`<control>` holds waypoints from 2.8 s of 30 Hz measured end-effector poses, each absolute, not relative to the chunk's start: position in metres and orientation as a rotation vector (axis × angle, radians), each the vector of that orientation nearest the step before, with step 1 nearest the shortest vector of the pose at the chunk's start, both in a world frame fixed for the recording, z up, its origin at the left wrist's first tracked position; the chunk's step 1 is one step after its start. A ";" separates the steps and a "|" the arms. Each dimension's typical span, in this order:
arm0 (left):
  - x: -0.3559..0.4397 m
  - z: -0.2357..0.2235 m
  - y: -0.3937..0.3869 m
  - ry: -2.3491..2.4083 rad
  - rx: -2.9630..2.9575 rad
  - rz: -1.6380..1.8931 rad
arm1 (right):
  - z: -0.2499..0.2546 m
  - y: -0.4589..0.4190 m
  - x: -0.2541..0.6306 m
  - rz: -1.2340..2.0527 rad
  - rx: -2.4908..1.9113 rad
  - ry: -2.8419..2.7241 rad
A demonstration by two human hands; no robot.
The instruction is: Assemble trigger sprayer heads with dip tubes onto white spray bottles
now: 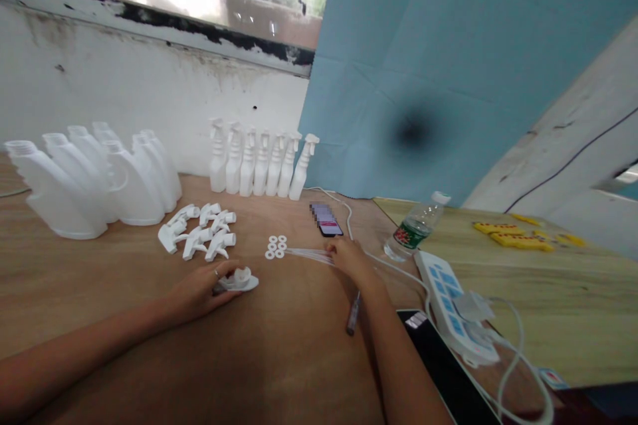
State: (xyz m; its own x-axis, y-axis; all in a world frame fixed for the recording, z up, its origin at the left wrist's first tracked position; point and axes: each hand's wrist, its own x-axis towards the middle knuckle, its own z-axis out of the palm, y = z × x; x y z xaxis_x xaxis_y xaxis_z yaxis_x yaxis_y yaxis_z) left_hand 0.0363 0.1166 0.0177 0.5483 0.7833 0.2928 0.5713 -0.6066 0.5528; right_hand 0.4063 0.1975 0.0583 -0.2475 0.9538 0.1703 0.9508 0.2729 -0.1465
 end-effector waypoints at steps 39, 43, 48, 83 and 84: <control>0.034 0.023 0.118 0.903 2.594 0.684 | 0.070 0.127 0.250 0.790 -0.996 -1.977; 0.033 0.023 0.119 0.906 2.595 0.668 | 0.059 0.127 0.247 0.712 -1.018 -2.004; 0.032 0.024 0.118 0.883 2.575 0.667 | 0.056 0.124 0.242 0.718 -0.990 -1.954; 0.035 0.026 0.113 0.999 2.353 0.707 | 0.062 0.120 0.238 0.671 -0.990 -2.038; 0.035 0.026 0.113 0.998 2.349 0.712 | 0.061 0.120 0.238 0.664 -0.989 -2.052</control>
State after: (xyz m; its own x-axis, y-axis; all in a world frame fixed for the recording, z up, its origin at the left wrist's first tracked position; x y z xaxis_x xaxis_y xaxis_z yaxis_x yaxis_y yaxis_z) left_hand 0.0351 0.1130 0.0263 0.5975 0.7551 0.2699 0.5010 -0.6144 0.6096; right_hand 0.2383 0.1201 0.0614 -0.4204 0.8139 0.4011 0.4249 0.5672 -0.7056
